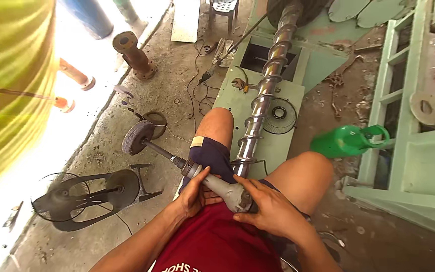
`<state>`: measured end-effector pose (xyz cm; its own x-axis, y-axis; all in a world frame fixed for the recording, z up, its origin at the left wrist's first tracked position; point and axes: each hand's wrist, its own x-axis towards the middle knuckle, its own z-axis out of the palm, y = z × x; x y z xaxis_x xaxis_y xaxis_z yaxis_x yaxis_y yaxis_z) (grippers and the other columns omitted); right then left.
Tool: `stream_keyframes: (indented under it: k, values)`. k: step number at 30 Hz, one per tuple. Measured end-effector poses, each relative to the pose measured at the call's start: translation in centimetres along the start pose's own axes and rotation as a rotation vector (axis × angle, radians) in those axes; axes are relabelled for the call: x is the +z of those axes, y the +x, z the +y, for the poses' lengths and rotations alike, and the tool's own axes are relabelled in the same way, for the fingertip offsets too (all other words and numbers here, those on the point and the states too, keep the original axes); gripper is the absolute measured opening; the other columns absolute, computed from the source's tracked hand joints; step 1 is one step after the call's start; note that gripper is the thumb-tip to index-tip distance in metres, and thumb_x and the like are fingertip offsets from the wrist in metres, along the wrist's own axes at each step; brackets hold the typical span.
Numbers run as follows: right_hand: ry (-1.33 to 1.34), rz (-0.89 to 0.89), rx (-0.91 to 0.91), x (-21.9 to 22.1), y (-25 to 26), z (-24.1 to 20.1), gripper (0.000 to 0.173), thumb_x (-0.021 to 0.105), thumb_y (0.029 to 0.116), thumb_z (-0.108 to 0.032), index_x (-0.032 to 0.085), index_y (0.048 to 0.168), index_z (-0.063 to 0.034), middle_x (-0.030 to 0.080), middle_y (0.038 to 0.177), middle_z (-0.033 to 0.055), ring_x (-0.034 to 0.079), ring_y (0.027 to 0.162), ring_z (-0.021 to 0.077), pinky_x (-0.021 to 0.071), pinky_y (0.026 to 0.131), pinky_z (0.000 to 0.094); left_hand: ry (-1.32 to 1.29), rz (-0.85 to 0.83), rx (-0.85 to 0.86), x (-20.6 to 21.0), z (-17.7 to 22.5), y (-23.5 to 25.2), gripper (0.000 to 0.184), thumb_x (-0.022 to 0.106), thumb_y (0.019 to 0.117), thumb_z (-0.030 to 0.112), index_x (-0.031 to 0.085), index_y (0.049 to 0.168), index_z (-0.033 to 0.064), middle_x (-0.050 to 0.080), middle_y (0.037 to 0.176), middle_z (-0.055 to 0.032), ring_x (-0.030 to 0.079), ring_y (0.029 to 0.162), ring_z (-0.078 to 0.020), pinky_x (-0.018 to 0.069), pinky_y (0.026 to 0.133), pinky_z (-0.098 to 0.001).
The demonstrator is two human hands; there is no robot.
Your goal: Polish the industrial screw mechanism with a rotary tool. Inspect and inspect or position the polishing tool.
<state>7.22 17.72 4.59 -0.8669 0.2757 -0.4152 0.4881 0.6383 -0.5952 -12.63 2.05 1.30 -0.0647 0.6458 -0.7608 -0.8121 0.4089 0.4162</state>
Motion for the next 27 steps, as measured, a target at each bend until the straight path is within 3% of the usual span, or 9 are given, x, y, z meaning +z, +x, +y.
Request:
stream_keyframes:
  k: [4,8,12,18,24,27]
  values:
    - [-0.019,-0.075,-0.015,-1.2,0.7,0.5,0.105,0.065,0.0764,-0.085,0.035,0.162,-0.0319,0.063,0.132,0.0119,0.067,0.107,0.0298,0.0568,0.088,0.0567,-0.075,0.081,0.025,1.2,-0.7,-0.3,0.06,0.038,0.108,0.053,0.061,0.129,0.0018,0.072,0.108,-0.0205,0.073,0.093,-0.0309,0.0601,0.088,-0.047]
    - [-0.047,-0.142,-0.031,-2.4,1.5,0.3,0.102,0.059,0.0783,-0.087,0.041,0.159,-0.0272,0.067,0.127,0.0122,0.068,0.109,0.0297,0.0552,0.092,0.0567,-0.104,0.133,0.059,1.8,-1.7,-0.2,0.05,0.045,0.1074,0.044,0.06,0.13,0.0022,0.072,0.11,-0.0179,0.073,0.093,-0.027,0.06,0.086,-0.0431]
    - [0.005,-0.089,-0.099,-3.6,3.5,-0.6,0.093,0.058,0.0847,-0.082,0.047,0.155,-0.0225,0.066,0.132,0.0088,0.067,0.113,0.0259,0.0545,0.098,0.0541,0.003,0.168,0.026,1.0,-1.0,0.2,0.038,0.05,0.1076,0.032,0.059,0.127,0.0002,0.073,0.105,-0.0164,0.074,0.088,-0.0245,0.0618,0.082,-0.0399]
    - [0.001,-0.035,-0.22,-4.1,8.7,-5.7,0.073,0.057,0.0974,-0.064,0.052,0.151,-0.0147,0.065,0.134,0.012,0.066,0.116,0.0287,0.0529,0.1,0.0527,0.383,0.12,-0.034,-0.3,1.5,-1.1,0.045,0.04,0.1116,0.035,0.066,0.109,-0.0007,0.076,0.091,-0.011,0.076,0.083,-0.0216,0.0629,0.08,-0.0382]
    - [-0.11,-0.127,-0.236,-2.5,14.7,-10.1,0.073,0.062,0.0953,-0.063,0.054,0.148,-0.0136,0.064,0.13,0.0132,0.061,0.122,0.0319,0.0509,0.101,0.0543,0.545,0.1,0.026,-1.3,0.7,-2.0,0.038,0.051,0.1092,0.033,0.065,0.118,-0.001,0.076,0.101,-0.0112,0.076,0.088,-0.0206,0.0636,0.083,-0.0373]
    - [-0.211,-0.192,-0.226,-0.5,16.7,-11.0,0.071,0.066,0.0911,-0.065,0.062,0.133,-0.0088,0.066,0.123,0.0148,0.061,0.119,0.0342,0.0523,0.095,0.055,0.67,0.031,0.056,-2.2,1.1,-3.3,0.035,0.055,0.1076,0.031,0.063,0.122,0.0003,0.074,0.11,-0.0106,0.074,0.096,-0.0195,0.0621,0.088,-0.0375]
